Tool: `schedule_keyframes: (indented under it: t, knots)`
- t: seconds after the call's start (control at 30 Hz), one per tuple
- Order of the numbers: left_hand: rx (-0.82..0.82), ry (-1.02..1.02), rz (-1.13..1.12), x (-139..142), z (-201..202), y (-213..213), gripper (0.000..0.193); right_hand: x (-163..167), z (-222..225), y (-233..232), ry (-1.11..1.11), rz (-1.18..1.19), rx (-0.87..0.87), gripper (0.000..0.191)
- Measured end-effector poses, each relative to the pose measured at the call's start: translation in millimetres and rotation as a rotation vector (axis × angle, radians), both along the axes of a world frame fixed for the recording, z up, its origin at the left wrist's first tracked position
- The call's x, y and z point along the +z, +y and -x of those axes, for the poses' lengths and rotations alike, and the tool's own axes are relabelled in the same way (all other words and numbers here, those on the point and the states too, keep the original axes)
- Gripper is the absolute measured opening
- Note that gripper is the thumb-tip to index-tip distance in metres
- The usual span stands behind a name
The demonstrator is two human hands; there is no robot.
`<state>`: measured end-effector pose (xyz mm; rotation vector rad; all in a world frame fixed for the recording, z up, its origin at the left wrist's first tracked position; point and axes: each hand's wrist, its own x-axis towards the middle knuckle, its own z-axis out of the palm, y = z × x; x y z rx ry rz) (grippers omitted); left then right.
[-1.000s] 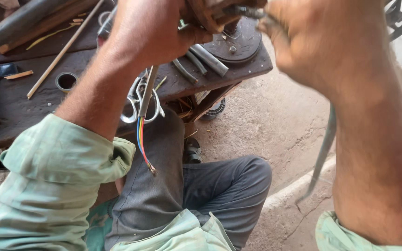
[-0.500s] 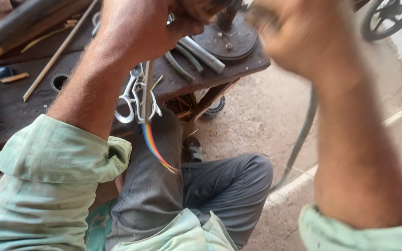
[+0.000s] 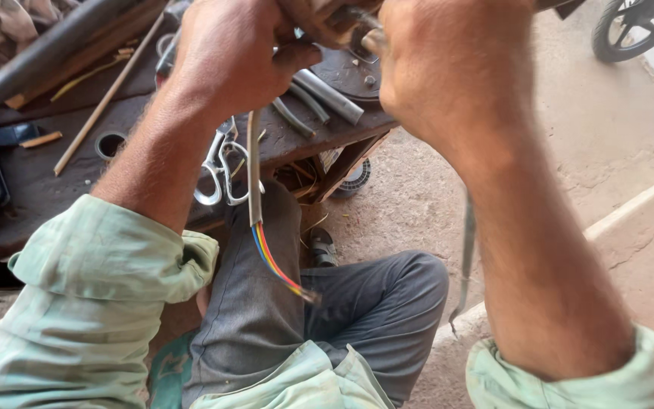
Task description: The person strips insulation from a multi-colored wire using a knife, then uses pliers to twist and connect the exposed strands to a copper wire from a spool. The person works at a cluttered workbench with various tools visible.
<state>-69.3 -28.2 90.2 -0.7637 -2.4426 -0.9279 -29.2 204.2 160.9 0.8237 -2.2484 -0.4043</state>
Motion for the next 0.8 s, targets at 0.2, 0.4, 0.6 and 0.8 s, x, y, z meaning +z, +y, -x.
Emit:
schedule_keyframes:
  t: [0.2,0.4,0.6,0.8]
  knots:
    - [0.081,0.265,0.101,-6.1,5.7,-3.3,0.025,-2.0,9.2,-4.1,-0.246,0.279,-0.057,0.018]
    - [0.141,-0.017,-0.055,-17.7,7.3,2.1,0.024,-63.8,-38.2,21.7,-0.192,0.634,0.057,0.061]
    - [0.158,-0.092,-0.098,-12.3,-0.9,9.6,0.027,-181.4,-117.7,91.7,-0.373,1.147,-0.303,0.031]
    - [0.273,-0.069,0.005,-7.2,-11.3,18.9,0.028,-262.0,-142.8,133.8,-0.463,1.160,-0.479,0.025]
